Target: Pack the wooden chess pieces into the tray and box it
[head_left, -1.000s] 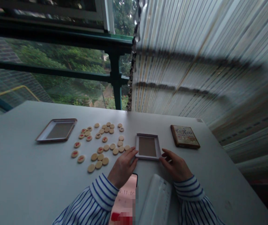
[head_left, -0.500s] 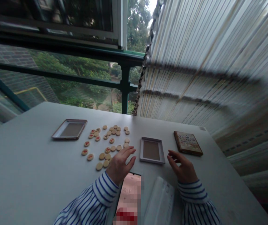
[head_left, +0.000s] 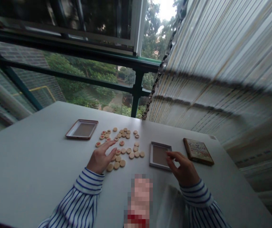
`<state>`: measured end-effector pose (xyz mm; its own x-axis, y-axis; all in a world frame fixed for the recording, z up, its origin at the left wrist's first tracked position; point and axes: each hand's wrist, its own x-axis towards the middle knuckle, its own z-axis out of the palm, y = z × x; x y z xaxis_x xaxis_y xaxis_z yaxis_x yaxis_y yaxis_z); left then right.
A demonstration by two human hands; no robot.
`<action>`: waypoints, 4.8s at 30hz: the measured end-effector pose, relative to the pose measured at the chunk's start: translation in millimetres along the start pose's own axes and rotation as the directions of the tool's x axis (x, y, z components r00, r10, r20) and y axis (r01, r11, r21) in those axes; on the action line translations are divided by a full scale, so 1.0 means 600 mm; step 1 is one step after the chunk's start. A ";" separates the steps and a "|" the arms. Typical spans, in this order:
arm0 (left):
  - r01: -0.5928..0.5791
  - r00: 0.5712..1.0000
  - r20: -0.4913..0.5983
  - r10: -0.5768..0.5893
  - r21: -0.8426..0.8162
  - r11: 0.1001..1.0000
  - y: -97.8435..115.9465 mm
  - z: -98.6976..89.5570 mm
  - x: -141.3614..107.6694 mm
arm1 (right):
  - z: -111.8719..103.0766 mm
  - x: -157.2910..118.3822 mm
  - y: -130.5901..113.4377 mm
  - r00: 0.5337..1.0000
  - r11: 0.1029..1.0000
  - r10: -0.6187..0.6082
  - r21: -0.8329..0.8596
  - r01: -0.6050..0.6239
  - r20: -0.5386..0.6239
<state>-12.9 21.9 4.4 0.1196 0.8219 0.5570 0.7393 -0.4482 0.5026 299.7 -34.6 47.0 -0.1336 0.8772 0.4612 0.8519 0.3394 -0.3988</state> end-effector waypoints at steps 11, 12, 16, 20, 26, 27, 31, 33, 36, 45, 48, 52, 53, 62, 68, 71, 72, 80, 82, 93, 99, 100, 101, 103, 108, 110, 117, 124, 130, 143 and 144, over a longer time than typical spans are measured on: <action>-0.038 0.999 -0.029 0.036 -0.045 0.998 -0.002 0.024 -0.017 | 0.045 0.061 -0.076 0.973 0.986 -0.138 -0.066 0.153 0.185; -0.041 0.999 -0.024 0.040 -0.045 0.998 -0.003 0.027 -0.019 | 0.050 0.066 -0.083 0.968 0.984 -0.147 -0.073 0.165 0.204; -0.025 1.000 0.014 0.026 -0.055 0.998 -0.006 0.031 -0.023 | 0.067 0.084 -0.108 0.939 0.973 -0.186 -0.082 0.218 0.289; 0.004 0.998 0.070 0.000 -0.062 0.998 -0.009 0.029 -0.025 | 0.084 0.102 -0.124 0.911 0.959 -0.225 -0.085 0.269 0.346; 0.038 0.996 0.085 -0.033 -0.060 0.997 -0.012 0.030 -0.026 | 0.115 0.122 -0.140 0.880 0.948 -0.225 -0.113 0.296 0.419; 0.039 0.996 0.082 -0.034 -0.060 0.997 -0.013 0.032 -0.026 | 0.120 0.125 -0.143 0.873 0.946 -0.225 -0.117 0.302 0.433; 0.024 0.997 0.071 -0.020 -0.053 0.998 -0.015 0.037 -0.029 | 0.141 0.135 -0.152 0.852 0.939 -0.226 -0.127 0.319 0.472; 0.020 0.998 0.066 -0.016 -0.054 0.998 -0.017 0.039 -0.031 | 0.154 0.138 -0.154 0.848 0.940 -0.230 -0.117 0.321 0.477; 0.010 0.998 0.068 -0.007 -0.052 0.999 -0.017 0.041 -0.032 | 0.176 0.139 -0.152 0.848 0.941 -0.251 -0.087 0.326 0.467; -0.009 0.994 0.113 0.012 -0.024 1.000 -0.012 0.036 -0.030 | 0.211 0.129 -0.147 0.853 0.947 -0.240 -0.080 0.310 0.464; -0.011 0.992 0.123 0.012 -0.010 1.000 -0.014 0.038 -0.032 | 0.214 0.128 -0.146 0.844 0.947 -0.231 -0.087 0.309 0.483; -0.017 0.991 0.132 0.015 0.012 1.000 -0.016 0.041 -0.035 | 0.218 0.127 -0.143 0.839 0.946 -0.231 -0.088 0.313 0.493; -0.015 0.991 0.134 0.013 0.012 1.000 -0.015 0.041 -0.035 | 0.220 0.126 -0.142 0.840 0.946 -0.234 -0.084 0.313 0.490; -0.017 0.991 0.131 0.016 0.004 1.000 -0.008 0.035 -0.032 | 0.223 0.124 -0.140 0.847 0.951 -0.222 -0.084 0.298 0.483; -0.007 0.992 0.129 0.007 0.000 1.000 -0.011 0.037 -0.034 | 0.218 0.126 -0.142 0.840 0.954 -0.210 -0.084 0.288 0.500; -0.003 0.992 0.128 0.003 -0.005 1.000 -0.011 0.037 -0.034 | 0.218 0.126 -0.142 0.842 0.952 -0.221 -0.081 0.297 0.492; -0.002 0.991 0.130 0.003 -0.008 1.000 -0.010 0.036 -0.034 | 0.219 0.126 -0.141 0.844 0.951 -0.224 -0.079 0.299 0.487; 0.031 0.994 0.109 -0.027 -0.031 0.999 -0.007 0.035 -0.030 | 0.223 0.126 -0.137 0.865 0.950 -0.251 -0.060 0.306 0.435; 0.045 0.995 0.091 -0.041 -0.043 0.998 -0.007 0.034 -0.029 | 0.223 0.127 -0.135 0.870 0.948 -0.268 -0.047 0.315 0.415; 0.235 0.972 0.056 -0.228 -0.264 0.935 -0.001 0.024 -0.025 | 0.213 0.129 -0.134 0.901 0.941 -0.335 0.044 0.337 0.276; 0.292 0.955 0.057 -0.292 -0.358 0.887 0.002 0.024 -0.022 | 0.211 0.130 -0.134 0.905 0.936 -0.352 0.066 0.346 0.240; 0.299 0.952 0.057 -0.300 -0.376 0.877 0.003 0.024 -0.022 | 0.210 0.131 -0.134 0.905 0.935 -0.354 0.067 0.349 0.236; 0.308 0.949 0.063 -0.309 -0.397 0.865 0.003 0.024 -0.021 | 0.210 0.131 -0.134 0.904 0.934 -0.358 0.067 0.352 0.234; 0.330 0.940 0.074 -0.333 -0.448 0.831 0.004 0.024 -0.020 | 0.209 0.131 -0.134 0.902 0.931 -0.364 0.072 0.357 0.231; 0.395 0.905 0.114 -0.409 -0.577 0.715 0.008 0.024 -0.016 | 0.202 0.132 -0.137 0.901 0.929 -0.369 0.088 0.359 0.226; 0.418 0.890 0.130 -0.437 -0.617 0.667 0.011 0.023 -0.013 | 0.199 0.133 -0.138 0.900 0.927 -0.375 0.090 0.364 0.224; 0.464 0.840 0.161 -0.519 -0.708 0.532 0.016 0.020 -0.006 | 0.189 0.136 -0.143 0.888 0.917 -0.399 0.077 0.392 0.230; 0.475 0.810 0.209 -0.549 -0.782 0.404 0.022 0.016 -0.003 | 0.175 0.136 -0.146 0.895 0.921 -0.389 0.097 0.377 0.219; 0.474 0.801 0.255 -0.542 -0.823 0.313 0.031 0.020 -0.004 | 0.150 0.132 -0.149 0.896 0.928 -0.372 0.077 0.364 0.243; 0.469 0.813 0.297 -0.501 -0.843 0.262 0.063 0.021 0.001 | 0.127 0.120 -0.129 0.910 0.932 -0.362 0.043 0.361 0.201; 0.470 0.813 0.301 -0.499 -0.846 0.254 0.067 0.021 0.001 | 0.125 0.118 -0.127 0.911 0.931 -0.363 0.046 0.361 0.196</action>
<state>25.1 9.0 16.5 -0.0720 0.9974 0.0026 -0.3165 -0.0253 0.9483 187.5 27.1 50.7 -0.5298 0.7425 0.4098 0.7222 0.6484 -0.2411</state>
